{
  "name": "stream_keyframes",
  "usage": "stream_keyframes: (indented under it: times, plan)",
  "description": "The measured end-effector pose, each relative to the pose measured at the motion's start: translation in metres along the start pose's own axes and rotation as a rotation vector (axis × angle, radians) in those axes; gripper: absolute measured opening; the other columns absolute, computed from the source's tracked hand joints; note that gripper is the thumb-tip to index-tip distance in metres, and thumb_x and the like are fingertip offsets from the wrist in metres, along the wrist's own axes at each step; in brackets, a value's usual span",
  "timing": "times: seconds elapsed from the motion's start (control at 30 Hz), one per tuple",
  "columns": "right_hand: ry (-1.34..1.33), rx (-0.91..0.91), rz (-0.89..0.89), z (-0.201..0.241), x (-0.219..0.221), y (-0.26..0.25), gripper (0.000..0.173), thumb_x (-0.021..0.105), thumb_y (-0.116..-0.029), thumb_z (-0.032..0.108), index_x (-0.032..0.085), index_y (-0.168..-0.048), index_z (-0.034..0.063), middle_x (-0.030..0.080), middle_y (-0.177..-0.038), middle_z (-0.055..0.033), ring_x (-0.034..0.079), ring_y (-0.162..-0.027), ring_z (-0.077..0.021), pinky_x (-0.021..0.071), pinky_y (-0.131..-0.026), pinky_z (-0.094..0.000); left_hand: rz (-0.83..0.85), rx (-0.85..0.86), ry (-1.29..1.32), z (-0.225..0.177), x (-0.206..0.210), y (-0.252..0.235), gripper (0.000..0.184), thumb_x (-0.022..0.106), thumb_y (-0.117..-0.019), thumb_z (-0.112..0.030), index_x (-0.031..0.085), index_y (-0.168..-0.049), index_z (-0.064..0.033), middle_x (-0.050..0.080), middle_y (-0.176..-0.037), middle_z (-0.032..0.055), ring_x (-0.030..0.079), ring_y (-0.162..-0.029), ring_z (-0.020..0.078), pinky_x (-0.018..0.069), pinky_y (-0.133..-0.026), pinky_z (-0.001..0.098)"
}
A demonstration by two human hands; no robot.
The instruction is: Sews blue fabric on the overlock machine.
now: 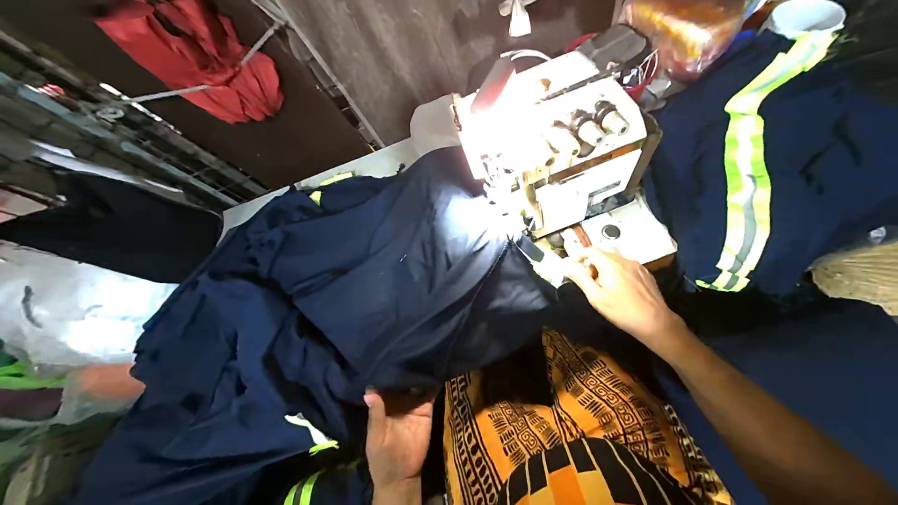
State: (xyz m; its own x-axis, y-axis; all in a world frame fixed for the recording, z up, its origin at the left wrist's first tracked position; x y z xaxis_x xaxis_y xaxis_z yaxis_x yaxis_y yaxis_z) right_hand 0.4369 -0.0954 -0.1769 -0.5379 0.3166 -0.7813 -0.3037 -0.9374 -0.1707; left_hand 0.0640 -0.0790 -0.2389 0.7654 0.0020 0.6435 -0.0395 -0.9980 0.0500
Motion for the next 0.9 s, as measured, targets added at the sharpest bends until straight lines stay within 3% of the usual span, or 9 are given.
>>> stream_keyframes:
  times: [0.07, 0.13, 0.17, 0.27, 0.4, 0.57, 0.67, 0.77, 0.9]
  plan:
    - [-0.066, -0.127, -0.166, 0.02, -0.01, -0.012, 0.045, 0.065, -0.0964, 0.041, 0.071, -0.115, 0.0007, 0.069, -0.098, -0.0183, 0.067, -0.091, -0.0368, 0.0518, -0.082, -0.0597, 0.099, 0.098, -0.249, 0.001, 0.013, -0.002, 0.081, 0.079, -0.0792, -0.057, 0.034, -0.143, -0.0353, 0.067, -0.125, -0.0035, 0.069, -0.111, 0.0194, 0.0608, -0.087, 0.0486]
    - [-0.147, -0.184, -0.234, 0.036, -0.007, -0.024, 0.059, 0.072, -0.0874, 0.054, 0.072, -0.116, 0.0025, 0.07, -0.102, -0.0164, 0.067, -0.096, -0.0349, 0.052, -0.084, -0.058, 0.024, 0.149, -0.43, 0.001, 0.021, -0.003, 0.137, 0.095, -0.0633, -0.041, -0.004, -0.155, -0.0224, 0.052, -0.139, 0.0027, 0.065, -0.117, 0.0176, 0.0622, -0.086, 0.045]
    - [-0.149, -0.191, -0.287, 0.042, -0.007, -0.027, 0.062, 0.076, -0.0816, 0.056, 0.073, -0.112, 0.0027, 0.07, -0.103, -0.016, 0.067, -0.097, -0.0348, 0.0527, -0.085, -0.0576, -0.027, 0.176, -0.515, 0.0, 0.024, -0.001, 0.145, 0.095, -0.0602, -0.028, -0.013, -0.156, -0.0162, 0.043, -0.146, 0.006, 0.061, -0.122, 0.0126, 0.0609, -0.089, 0.0378]
    - [-0.023, -0.253, -0.441, 0.061, -0.013, -0.022, 0.052, 0.08, -0.0762, 0.053, 0.073, -0.098, 0.0063, 0.068, -0.1, -0.014, 0.065, -0.096, -0.0351, 0.0501, -0.077, -0.0548, -0.123, 0.298, -0.687, -0.007, 0.026, 0.006, 0.138, 0.088, -0.0621, -0.01, -0.011, -0.159, -0.0046, 0.027, -0.158, 0.0162, 0.047, -0.136, 0.0077, 0.0499, -0.104, 0.0251]
    - [-0.031, -0.286, -0.353, 0.053, 0.004, -0.019, 0.015, 0.073, -0.089, 0.027, 0.079, -0.092, 0.0129, 0.072, -0.088, -0.0068, 0.067, -0.088, -0.0307, 0.0479, -0.082, -0.0564, -0.123, 0.299, -0.751, -0.01, 0.024, 0.014, 0.13, 0.083, -0.0636, -0.003, -0.005, -0.159, 0.0008, 0.028, -0.159, 0.0186, 0.048, -0.136, 0.0062, 0.0484, -0.104, 0.0215]
    - [-0.467, -0.113, -0.165, 0.019, 0.0, -0.033, 0.011, 0.078, -0.0886, 0.018, 0.078, -0.092, 0.0082, 0.072, -0.084, -0.0031, 0.067, -0.078, -0.0106, 0.0565, -0.076, -0.0329, -0.125, 0.21, -0.725, -0.013, 0.018, 0.012, 0.116, 0.074, -0.0678, 0.013, 0.005, -0.16, 0.0025, 0.045, -0.149, 0.0135, 0.065, -0.113, 0.0039, 0.0589, -0.087, 0.0227]
    - [-0.469, -0.034, 0.004, 0.011, 0.019, -0.048, 0.02, 0.075, -0.0902, 0.016, 0.074, -0.106, 0.0047, 0.068, -0.083, -0.0066, 0.062, -0.075, -0.0147, 0.0537, -0.074, -0.037, -0.116, 0.161, -0.77, -0.012, 0.018, 0.013, 0.109, 0.072, -0.0701, 0.014, 0.012, -0.16, 0.003, 0.054, -0.142, 0.012, 0.07, -0.091, 0.0021, 0.06, -0.077, 0.0209]
    - [-0.413, -0.017, 0.155, 0.014, 0.026, -0.058, 0.016, 0.075, -0.0921, 0.017, 0.076, -0.096, 0.0013, 0.069, -0.082, -0.0104, 0.063, -0.077, -0.019, 0.0523, -0.078, -0.0423, -0.107, 0.119, -0.811, -0.013, 0.02, 0.018, 0.108, 0.072, -0.0711, 0.014, 0.011, -0.159, 0.0055, 0.054, -0.142, 0.013, 0.069, -0.091, 0.0008, 0.0591, -0.079, 0.0197]
    - [-0.499, 0.035, 0.201, 0.003, 0.022, -0.055, 0.015, 0.077, -0.0899, 0.015, 0.071, -0.084, 0.0024, 0.061, -0.074, -0.0034, 0.054, -0.067, -0.0098, 0.0475, -0.066, -0.0312, -0.093, 0.075, -0.79, -0.016, 0.025, 0.026, 0.109, 0.07, -0.0703, 0.02, 0.007, -0.158, 0.0069, 0.066, -0.127, 0.0067, 0.072, -0.093, 0.0027, 0.061, -0.081, 0.0223]
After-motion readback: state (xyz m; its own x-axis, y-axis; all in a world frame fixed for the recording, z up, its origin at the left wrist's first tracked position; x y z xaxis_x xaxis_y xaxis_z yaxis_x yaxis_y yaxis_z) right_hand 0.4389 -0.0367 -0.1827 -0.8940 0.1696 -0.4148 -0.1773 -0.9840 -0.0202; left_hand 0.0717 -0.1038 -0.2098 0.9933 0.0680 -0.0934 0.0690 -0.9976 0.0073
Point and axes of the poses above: each hand's wrist, its own y-axis away from the middle knuckle, its own x-axis out of the palm, z = x × y, the point moved 10 cm from there along -y, towards the middle knuckle
